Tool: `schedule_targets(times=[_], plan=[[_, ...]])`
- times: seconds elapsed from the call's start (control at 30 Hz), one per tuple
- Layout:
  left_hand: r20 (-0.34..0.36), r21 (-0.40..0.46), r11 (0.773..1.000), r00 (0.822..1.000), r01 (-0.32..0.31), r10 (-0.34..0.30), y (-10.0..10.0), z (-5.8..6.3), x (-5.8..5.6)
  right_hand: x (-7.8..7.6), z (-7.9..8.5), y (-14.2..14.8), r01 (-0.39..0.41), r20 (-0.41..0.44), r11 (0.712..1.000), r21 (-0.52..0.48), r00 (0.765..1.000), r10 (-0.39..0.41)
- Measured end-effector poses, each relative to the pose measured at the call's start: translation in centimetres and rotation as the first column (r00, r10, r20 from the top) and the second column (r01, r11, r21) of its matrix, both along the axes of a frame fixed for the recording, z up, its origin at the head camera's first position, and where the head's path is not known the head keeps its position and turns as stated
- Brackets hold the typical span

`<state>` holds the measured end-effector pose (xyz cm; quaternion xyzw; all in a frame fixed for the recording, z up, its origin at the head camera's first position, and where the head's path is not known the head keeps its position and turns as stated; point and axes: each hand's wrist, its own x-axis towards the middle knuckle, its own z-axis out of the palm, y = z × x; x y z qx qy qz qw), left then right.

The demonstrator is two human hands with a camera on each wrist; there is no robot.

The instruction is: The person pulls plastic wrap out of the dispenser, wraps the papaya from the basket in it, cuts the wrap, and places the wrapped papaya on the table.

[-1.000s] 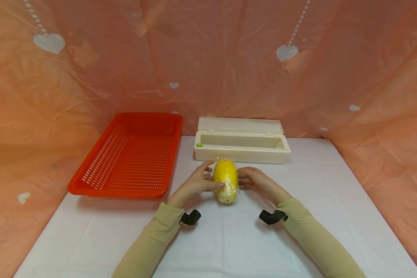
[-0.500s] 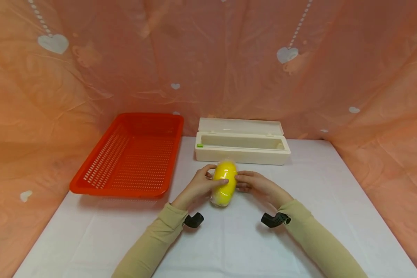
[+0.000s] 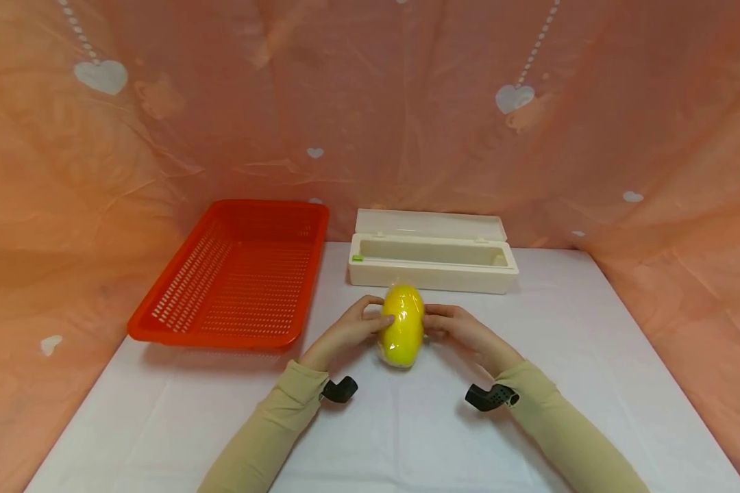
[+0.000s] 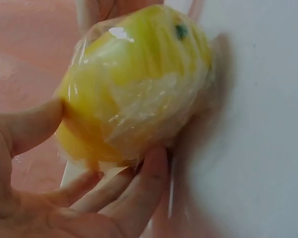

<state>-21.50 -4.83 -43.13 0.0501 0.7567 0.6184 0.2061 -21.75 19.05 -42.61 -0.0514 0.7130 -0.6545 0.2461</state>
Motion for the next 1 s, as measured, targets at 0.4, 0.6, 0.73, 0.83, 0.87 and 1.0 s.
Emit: schedule_targets(times=[0.4, 0.6, 0.73, 0.83, 0.87, 1.0], plan=[[-0.025, -0.005, 1.0, 1.0, 0.005, -0.005, 0.9, 0.0, 0.1, 0.7, 0.6, -1.1, 0.049, -0.062, 0.999, 0.014, 0.997, -0.048], [0.001, 0.027, 0.995, 0.995, -0.101, 0.101, 1.3, 0.0, 0.0, 0.5, 1.5, -0.9, 0.088, -0.096, 0.993, 0.074, 0.992, -0.081], [0.048, 0.082, 0.994, 0.996, -0.079, 0.075, 1.4, -0.1, 0.0, 0.5, 1.4, -0.5, 0.095, -0.083, 0.993, 0.073, 0.993, -0.089], [0.076, 0.118, 0.991, 0.996, -0.062, 0.054, 1.5, -0.3, 0.0, 0.4, 1.2, -0.4, 0.109, -0.064, 0.993, 0.048, 0.992, -0.106], [0.082, 0.127, 0.99, 0.995, -0.06, 0.05, 1.6, -0.4, 0.1, 0.3, 1.1, -0.4, 0.109, -0.057, 0.993, 0.039, 0.993, -0.107], [0.081, 0.113, 0.992, 0.996, -0.056, 0.046, 1.6, -0.5, 0.1, 0.3, 0.9, -0.2, 0.113, -0.02, 0.994, 0.002, 0.993, -0.113]])
